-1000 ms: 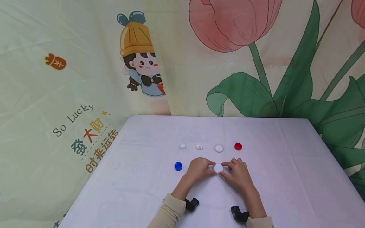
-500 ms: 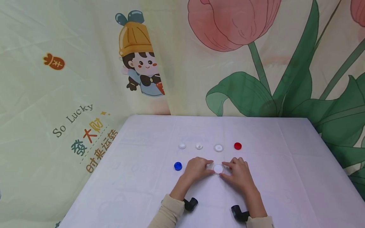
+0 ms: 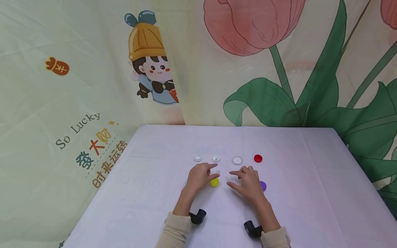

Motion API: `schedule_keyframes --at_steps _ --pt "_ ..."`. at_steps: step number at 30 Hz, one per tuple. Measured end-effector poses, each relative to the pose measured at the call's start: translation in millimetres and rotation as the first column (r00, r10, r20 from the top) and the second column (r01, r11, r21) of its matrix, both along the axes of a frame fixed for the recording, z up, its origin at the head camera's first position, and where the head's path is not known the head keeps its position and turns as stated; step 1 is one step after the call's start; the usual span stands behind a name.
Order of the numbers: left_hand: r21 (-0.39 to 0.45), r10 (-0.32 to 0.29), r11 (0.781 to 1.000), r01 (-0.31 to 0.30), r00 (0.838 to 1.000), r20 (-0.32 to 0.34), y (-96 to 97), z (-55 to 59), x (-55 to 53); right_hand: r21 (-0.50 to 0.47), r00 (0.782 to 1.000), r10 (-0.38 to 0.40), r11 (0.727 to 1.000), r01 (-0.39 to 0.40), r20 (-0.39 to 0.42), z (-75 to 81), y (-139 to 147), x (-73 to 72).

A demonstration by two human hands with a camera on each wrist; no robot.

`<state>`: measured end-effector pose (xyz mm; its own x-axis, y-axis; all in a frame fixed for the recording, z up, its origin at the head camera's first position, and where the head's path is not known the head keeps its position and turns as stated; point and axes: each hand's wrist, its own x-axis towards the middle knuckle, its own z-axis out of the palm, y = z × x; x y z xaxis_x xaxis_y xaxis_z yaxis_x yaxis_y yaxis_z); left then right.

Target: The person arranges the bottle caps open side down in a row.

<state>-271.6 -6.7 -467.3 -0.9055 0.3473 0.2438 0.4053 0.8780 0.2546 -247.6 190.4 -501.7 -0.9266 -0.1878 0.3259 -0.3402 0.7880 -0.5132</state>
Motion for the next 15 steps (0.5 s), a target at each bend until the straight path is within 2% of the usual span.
schedule_keyframes --at_steps 6,10,15 --pt "0.039 0.021 0.999 -0.025 0.995 0.096 -13.9 -5.5 -1.2 -0.012 1.000 0.026 1.000 -0.026 -0.006 -4.2 -17 -5.3" --pt "0.043 0.001 0.999 -0.009 0.986 0.166 -20.0 -9.6 -1.6 -0.001 0.999 0.025 1.000 -0.025 0.035 -9.6 -27 -8.5" --pt "0.036 -0.047 0.999 0.041 0.980 0.192 -21.7 -16.5 -2.7 0.039 0.998 0.024 0.999 -0.027 0.065 -18.2 -33 -12.4"
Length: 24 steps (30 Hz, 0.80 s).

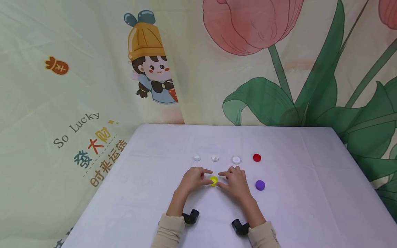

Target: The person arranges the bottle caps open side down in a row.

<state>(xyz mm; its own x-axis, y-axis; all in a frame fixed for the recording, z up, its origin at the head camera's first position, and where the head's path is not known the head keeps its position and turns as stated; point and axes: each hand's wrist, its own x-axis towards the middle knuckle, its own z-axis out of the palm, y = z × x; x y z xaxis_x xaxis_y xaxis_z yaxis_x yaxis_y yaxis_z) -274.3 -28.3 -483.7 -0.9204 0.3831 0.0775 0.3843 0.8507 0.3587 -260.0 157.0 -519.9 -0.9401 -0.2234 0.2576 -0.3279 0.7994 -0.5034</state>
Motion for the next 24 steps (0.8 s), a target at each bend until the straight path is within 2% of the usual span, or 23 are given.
schedule_keyframes --at_steps 9,15,21,24 --pt "0.011 -0.034 0.999 0.033 0.999 0.027 2.5 -8.2 -0.5 0.026 1.000 -0.015 1.000 0.015 0.013 -6.9 -3 -2.9" --pt "0.017 -0.021 1.000 0.020 0.999 0.027 3.1 -12.5 0.5 0.013 1.000 -0.006 1.000 0.006 0.020 -8.4 -6 -2.1" --pt "0.053 -0.015 0.999 0.013 0.999 0.040 4.0 -10.9 1.4 0.014 1.000 -0.006 1.000 0.006 0.019 -7.6 -7 -1.7" --pt "0.067 -0.028 0.997 0.027 0.999 0.024 3.8 -9.9 0.3 0.005 1.000 -0.004 1.000 0.004 0.003 -6.6 -6 -1.5"
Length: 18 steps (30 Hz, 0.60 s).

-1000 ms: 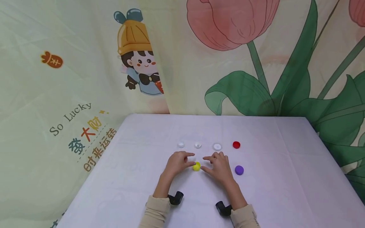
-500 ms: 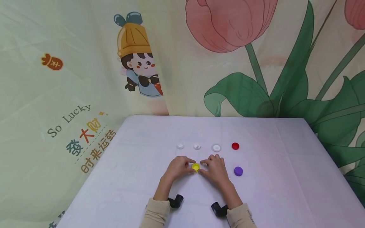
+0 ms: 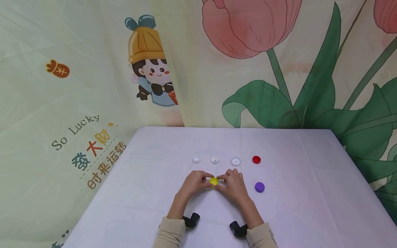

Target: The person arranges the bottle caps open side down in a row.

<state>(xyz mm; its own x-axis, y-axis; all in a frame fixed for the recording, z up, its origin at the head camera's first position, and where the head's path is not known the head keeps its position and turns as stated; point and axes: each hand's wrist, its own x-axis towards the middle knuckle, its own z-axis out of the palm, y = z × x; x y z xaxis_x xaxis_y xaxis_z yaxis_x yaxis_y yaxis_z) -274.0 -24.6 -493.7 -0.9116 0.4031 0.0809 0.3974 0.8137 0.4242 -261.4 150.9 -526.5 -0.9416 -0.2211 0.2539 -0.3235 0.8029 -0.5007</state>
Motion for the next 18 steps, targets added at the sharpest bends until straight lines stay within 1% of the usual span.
schedule_keyframes --at_steps 5,9,15,18 --pt "0.045 -0.030 0.998 0.032 0.999 -0.035 -1.6 1.0 -0.9 -0.036 0.999 0.014 0.999 -0.015 -0.039 2.9 2 1.0" --pt "0.129 -0.046 0.990 0.051 0.998 -0.040 -3.0 2.6 -0.6 -0.075 0.998 0.028 0.997 -0.033 -0.060 6.1 7 1.8" --pt "0.265 -0.070 0.961 0.080 0.996 -0.046 -4.1 6.2 -0.2 -0.146 0.995 0.046 0.987 -0.059 -0.092 15.4 13 5.0" --pt "0.316 -0.084 0.944 0.095 0.995 -0.051 -4.2 9.0 0.8 -0.184 0.994 0.049 0.981 -0.067 -0.101 21.9 16 7.9"
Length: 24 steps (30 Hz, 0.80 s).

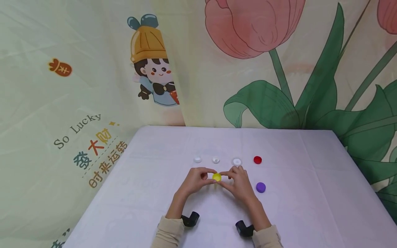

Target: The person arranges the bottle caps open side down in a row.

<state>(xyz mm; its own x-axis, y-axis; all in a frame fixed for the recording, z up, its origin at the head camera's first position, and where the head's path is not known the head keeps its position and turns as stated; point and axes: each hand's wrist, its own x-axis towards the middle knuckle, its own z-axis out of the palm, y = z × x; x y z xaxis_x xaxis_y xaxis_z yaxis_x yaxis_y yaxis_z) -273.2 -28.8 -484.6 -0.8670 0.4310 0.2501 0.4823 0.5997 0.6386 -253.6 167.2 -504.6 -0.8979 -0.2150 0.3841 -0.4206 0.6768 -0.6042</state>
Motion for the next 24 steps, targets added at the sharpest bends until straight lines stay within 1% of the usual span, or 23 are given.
schedule_keyframes --at_steps 3,6,10,14,20,24 --pt "0.045 -0.010 0.999 0.010 1.000 0.004 0.6 5.7 2.0 -0.033 1.000 0.008 0.999 -0.009 -0.020 8.1 3 2.4" --pt "0.090 -0.011 0.996 0.011 1.000 0.000 1.9 13.4 4.5 -0.054 0.997 0.018 0.998 -0.022 -0.077 17.6 5 4.2" --pt "0.149 -0.020 0.989 0.022 1.000 -0.018 3.7 23.8 7.8 -0.074 0.988 0.023 0.997 -0.035 -0.152 30.5 7 8.0" --pt "0.196 -0.031 0.980 0.039 0.998 -0.046 5.4 33.5 11.3 -0.085 0.979 0.021 0.996 -0.039 -0.202 42.9 9 12.6" --pt "0.216 -0.040 0.974 0.063 0.994 -0.106 7.6 48.1 17.5 -0.075 0.961 0.038 0.995 -0.061 -0.273 57.8 13 17.7" --pt "0.212 -0.044 0.975 0.070 0.991 -0.123 8.8 57.9 22.2 -0.084 0.956 0.052 0.993 -0.080 -0.289 63.5 14 20.5"
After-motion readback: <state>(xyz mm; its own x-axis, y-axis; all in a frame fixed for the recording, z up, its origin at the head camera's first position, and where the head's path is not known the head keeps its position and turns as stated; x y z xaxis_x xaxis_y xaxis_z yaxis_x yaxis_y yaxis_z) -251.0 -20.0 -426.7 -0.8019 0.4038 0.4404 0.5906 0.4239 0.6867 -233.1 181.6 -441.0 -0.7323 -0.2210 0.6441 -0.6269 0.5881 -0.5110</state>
